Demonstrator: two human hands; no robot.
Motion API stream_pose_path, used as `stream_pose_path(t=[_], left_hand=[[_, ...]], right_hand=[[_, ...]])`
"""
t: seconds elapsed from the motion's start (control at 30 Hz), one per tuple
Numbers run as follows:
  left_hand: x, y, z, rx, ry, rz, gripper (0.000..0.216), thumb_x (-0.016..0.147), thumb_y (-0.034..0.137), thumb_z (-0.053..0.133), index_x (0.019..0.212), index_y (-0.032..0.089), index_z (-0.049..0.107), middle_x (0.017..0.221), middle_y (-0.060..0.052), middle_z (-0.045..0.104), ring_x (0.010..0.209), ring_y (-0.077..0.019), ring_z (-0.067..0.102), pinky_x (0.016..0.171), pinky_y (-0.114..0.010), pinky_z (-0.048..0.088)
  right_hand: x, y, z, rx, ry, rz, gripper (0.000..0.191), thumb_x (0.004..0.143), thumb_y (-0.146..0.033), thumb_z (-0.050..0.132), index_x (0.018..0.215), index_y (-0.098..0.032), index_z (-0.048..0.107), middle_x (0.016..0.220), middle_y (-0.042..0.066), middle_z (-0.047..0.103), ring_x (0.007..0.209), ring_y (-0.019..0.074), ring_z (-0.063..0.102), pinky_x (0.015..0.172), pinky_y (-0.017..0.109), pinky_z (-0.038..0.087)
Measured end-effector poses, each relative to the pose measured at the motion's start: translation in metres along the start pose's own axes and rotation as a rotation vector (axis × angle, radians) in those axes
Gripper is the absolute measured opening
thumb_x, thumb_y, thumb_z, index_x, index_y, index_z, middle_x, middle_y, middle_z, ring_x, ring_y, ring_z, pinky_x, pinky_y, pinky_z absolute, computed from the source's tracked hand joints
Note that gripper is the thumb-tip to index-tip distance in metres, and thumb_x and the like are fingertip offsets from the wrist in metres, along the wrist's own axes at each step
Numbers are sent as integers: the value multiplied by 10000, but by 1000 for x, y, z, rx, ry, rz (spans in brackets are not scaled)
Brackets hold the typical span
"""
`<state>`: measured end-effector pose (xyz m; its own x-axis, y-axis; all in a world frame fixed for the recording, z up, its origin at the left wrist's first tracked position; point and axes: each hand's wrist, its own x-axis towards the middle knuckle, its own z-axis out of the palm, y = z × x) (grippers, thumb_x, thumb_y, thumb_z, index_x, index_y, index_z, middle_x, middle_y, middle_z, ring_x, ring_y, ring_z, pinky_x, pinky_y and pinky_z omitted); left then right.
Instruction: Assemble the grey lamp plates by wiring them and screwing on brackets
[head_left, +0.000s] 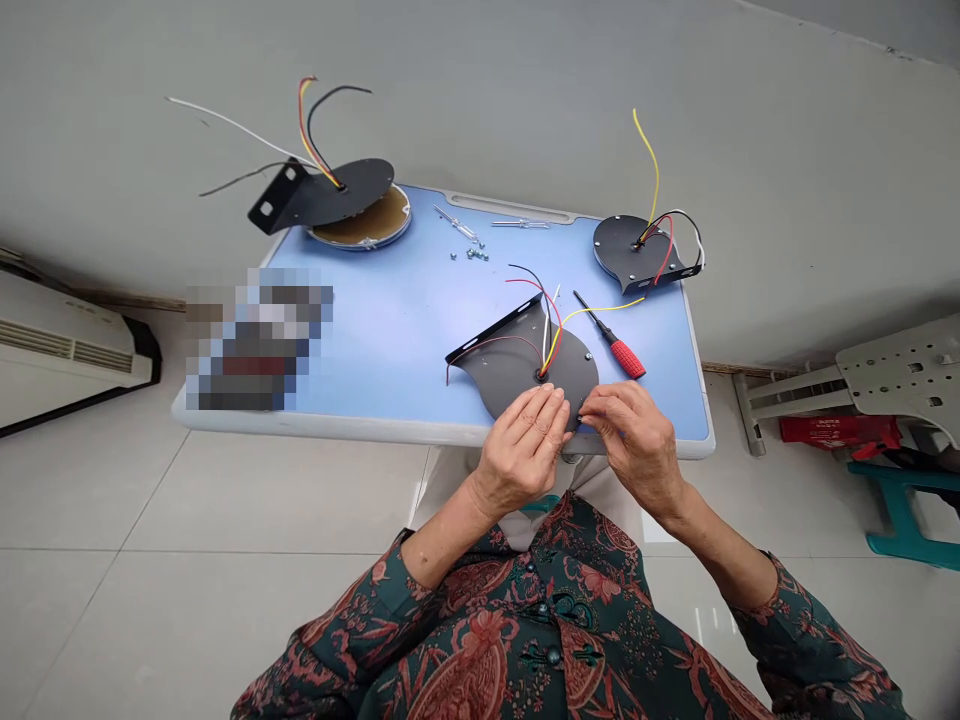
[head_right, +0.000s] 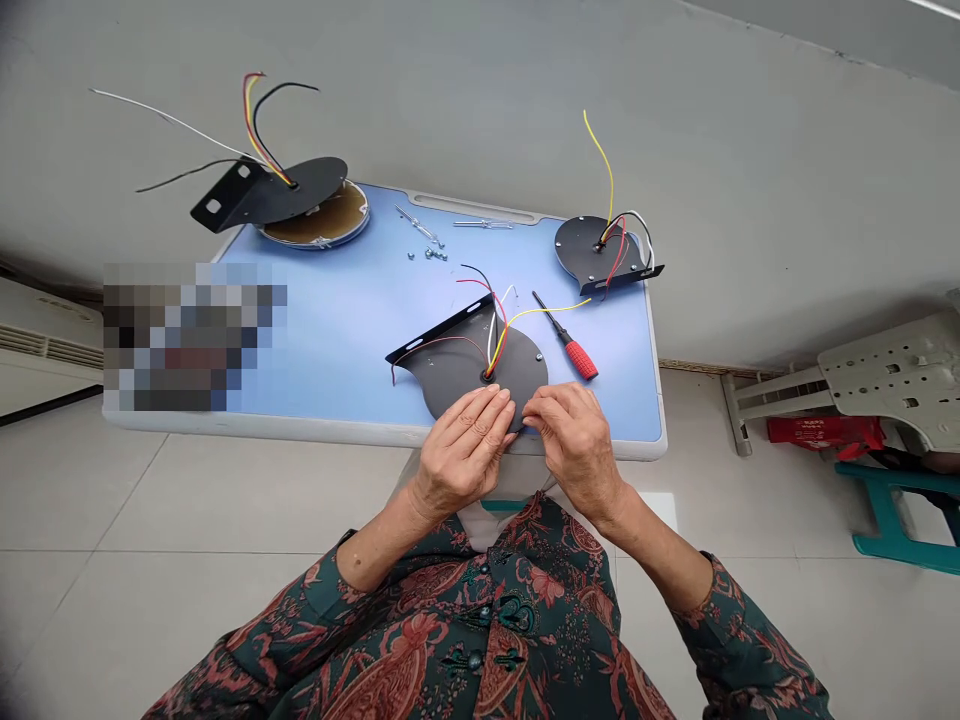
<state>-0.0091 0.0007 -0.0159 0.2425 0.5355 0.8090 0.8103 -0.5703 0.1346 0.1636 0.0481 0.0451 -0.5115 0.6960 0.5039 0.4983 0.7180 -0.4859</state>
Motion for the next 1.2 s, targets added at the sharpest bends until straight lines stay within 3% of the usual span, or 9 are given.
stream_pose_path(t=[0.53, 0.97, 1.2], left_hand=[[-4, 1, 3, -68, 8, -37, 448, 978, 135, 546, 1414, 34, 522, 1292, -240, 684, 1381, -327, 538, 1076, -509, 566], [-4, 1, 4, -81, 7, -50, 440, 982, 135, 535, 1410, 31, 526, 1310, -243, 674, 1392, -324, 526, 1086, -515, 559], [-7, 0, 6, -89, 9, -57, 455, 990, 116, 471, 1440, 58, 511, 1323, -226, 672, 1386, -318, 534, 1089, -523, 556]], right_hand=[[3, 8, -1, 45, -17, -43, 129, 963, -171, 603, 917, -247, 697, 871, 42, 717, 802, 194, 630, 782, 382, 520], [10, -1, -10, -419, -187, -320, 272, 994, -82, 452, 831, -228, 614, 846, 58, 652, 751, 191, 493, 663, 350, 350], [32, 13, -16, -366, -361, -502, 330, 981, -61, 406, 771, -246, 579, 689, 15, 526, 638, 172, 392, 605, 353, 294]])
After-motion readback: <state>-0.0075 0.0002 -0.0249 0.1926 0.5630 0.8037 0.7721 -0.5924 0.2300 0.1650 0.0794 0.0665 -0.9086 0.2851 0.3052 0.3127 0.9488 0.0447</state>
